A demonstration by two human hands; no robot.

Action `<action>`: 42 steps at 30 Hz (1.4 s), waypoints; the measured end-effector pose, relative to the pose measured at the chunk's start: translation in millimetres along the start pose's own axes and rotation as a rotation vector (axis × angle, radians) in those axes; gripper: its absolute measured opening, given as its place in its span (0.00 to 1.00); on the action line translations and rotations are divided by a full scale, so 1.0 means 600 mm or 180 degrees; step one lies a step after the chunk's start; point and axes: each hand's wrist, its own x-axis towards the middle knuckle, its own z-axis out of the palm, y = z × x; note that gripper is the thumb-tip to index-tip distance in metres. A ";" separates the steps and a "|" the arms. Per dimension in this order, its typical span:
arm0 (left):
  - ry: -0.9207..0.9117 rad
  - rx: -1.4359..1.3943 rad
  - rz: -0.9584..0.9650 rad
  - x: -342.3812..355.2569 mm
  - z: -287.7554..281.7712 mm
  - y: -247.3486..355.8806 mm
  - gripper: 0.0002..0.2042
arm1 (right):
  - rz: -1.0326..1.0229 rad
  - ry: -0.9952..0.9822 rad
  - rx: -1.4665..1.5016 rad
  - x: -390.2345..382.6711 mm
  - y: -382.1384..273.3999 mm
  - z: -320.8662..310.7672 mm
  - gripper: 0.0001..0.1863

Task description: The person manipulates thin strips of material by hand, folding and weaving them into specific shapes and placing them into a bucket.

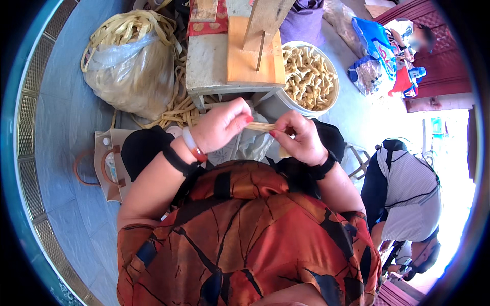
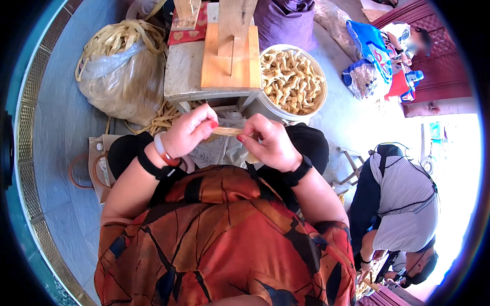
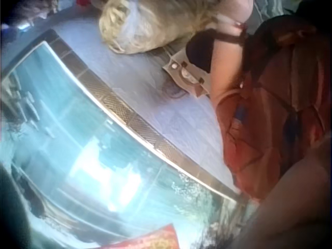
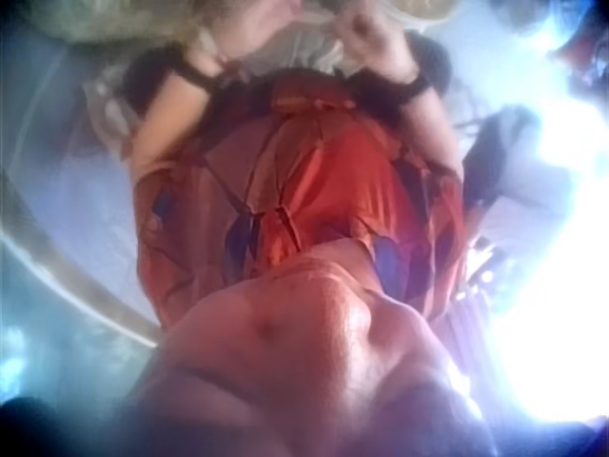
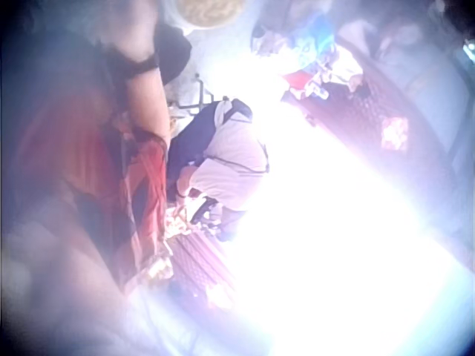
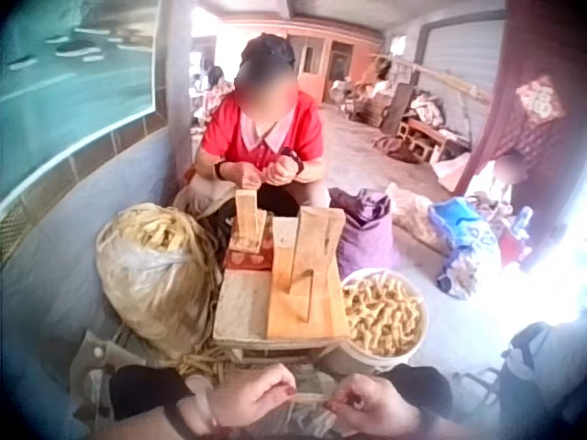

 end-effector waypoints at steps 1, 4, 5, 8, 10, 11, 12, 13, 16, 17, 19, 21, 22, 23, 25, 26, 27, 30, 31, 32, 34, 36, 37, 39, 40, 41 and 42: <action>0.0011 0.0008 0.0132 0.002 0.007 0.006 0.06 | -0.0004 0.0085 -0.0107 0.001 0.000 -0.004 0.07; 0.0226 0.0930 0.0706 0.028 0.004 0.024 0.05 | 0.0026 0.0169 -0.0377 0.014 -0.011 -0.022 0.09; 0.0313 0.1095 0.0858 0.038 -0.001 0.027 0.06 | -0.0126 0.0278 -0.0457 0.021 -0.010 -0.026 0.09; 0.0528 0.1283 0.0624 0.066 -0.013 0.032 0.06 | -0.0418 0.0559 -0.0731 0.054 -0.006 -0.041 0.08; 0.0805 0.1326 0.0696 0.088 -0.012 0.022 0.07 | -0.0539 0.0760 -0.0979 0.083 0.002 -0.049 0.07; 0.0896 0.1299 0.0610 0.099 -0.015 0.019 0.07 | -0.0587 0.0828 -0.1006 0.098 0.009 -0.051 0.06; 0.0988 0.1271 0.0524 0.109 -0.018 0.017 0.07 | -0.0317 0.0818 -0.0917 0.113 0.011 -0.055 0.06; 0.1082 0.1234 0.0426 0.118 -0.022 0.012 0.07 | -0.0342 0.0849 -0.0943 0.128 0.016 -0.057 0.06; 0.1317 0.1206 0.0285 0.143 -0.038 0.000 0.07 | -0.0418 0.0931 -0.0967 0.171 0.028 -0.060 0.05; 0.1405 0.1189 0.0229 0.151 -0.043 0.000 0.07 | -0.0432 0.0948 -0.0903 0.184 0.035 -0.060 0.05; 0.1442 0.1679 0.0116 0.165 -0.050 -0.014 0.06 | -0.0447 0.0977 -0.0767 0.209 0.062 -0.059 0.05; 0.1305 0.2294 -0.0051 0.179 -0.050 -0.048 0.05 | -0.0353 0.0825 -0.1574 0.211 0.122 -0.059 0.05; 0.1363 0.2175 0.0001 0.173 -0.058 -0.046 0.05 | -0.0125 0.1048 -0.1282 0.203 0.148 -0.073 0.05; 0.1416 0.2041 0.0022 0.151 -0.063 -0.040 0.04 | 0.0124 0.1240 -0.0979 0.184 0.153 -0.087 0.05; 0.1366 0.1387 0.0060 0.120 -0.071 -0.042 0.05 | 0.0623 0.1033 0.0176 0.149 0.167 -0.119 0.04; 0.1239 0.0859 -0.0193 0.103 -0.070 -0.044 0.06 | 0.0689 0.0943 0.0764 0.140 0.160 -0.118 0.06; 0.1104 0.0330 -0.0442 0.091 -0.065 -0.043 0.06 | 0.0752 0.0849 0.1350 0.128 0.148 -0.114 0.08; 0.0956 -0.1223 -0.0927 0.065 -0.036 -0.029 0.09 | 0.0688 0.0508 0.2008 0.099 0.102 -0.091 0.12; 0.0969 -0.1614 -0.0984 0.060 -0.027 -0.026 0.10 | 0.0705 0.0445 0.2039 0.094 0.091 -0.083 0.12; 0.0976 -0.1879 -0.1005 0.054 -0.018 -0.027 0.12 | 0.0635 0.0339 0.2199 0.086 0.092 -0.075 0.13; 0.0940 -0.2144 -0.1047 0.045 -0.003 -0.032 0.12 | 0.0598 0.0252 0.2453 0.072 0.082 -0.058 0.13; 0.0832 -0.2362 -0.1083 0.034 0.007 -0.028 0.11 | 0.0551 0.0139 0.2695 0.056 0.082 -0.045 0.14; 0.0792 -0.2281 -0.0988 0.030 0.012 -0.028 0.11 | 0.0589 0.0122 0.2719 0.052 0.078 -0.041 0.14; 0.0714 -0.2113 -0.0803 0.022 0.024 -0.030 0.11 | 0.0666 0.0087 0.2766 0.040 0.070 -0.032 0.14; 0.0682 -0.1882 -0.0713 0.020 0.027 -0.029 0.10 | 0.0780 0.0227 0.2827 0.039 0.055 -0.026 0.15; 0.0623 -0.1484 -0.0695 0.016 0.030 -0.027 0.10 | 0.0819 0.0213 0.3051 0.035 0.050 -0.020 0.16; 0.0562 -0.1086 -0.0677 0.011 0.034 -0.024 0.10 | 0.0857 0.0200 0.3274 0.031 0.045 -0.014 0.16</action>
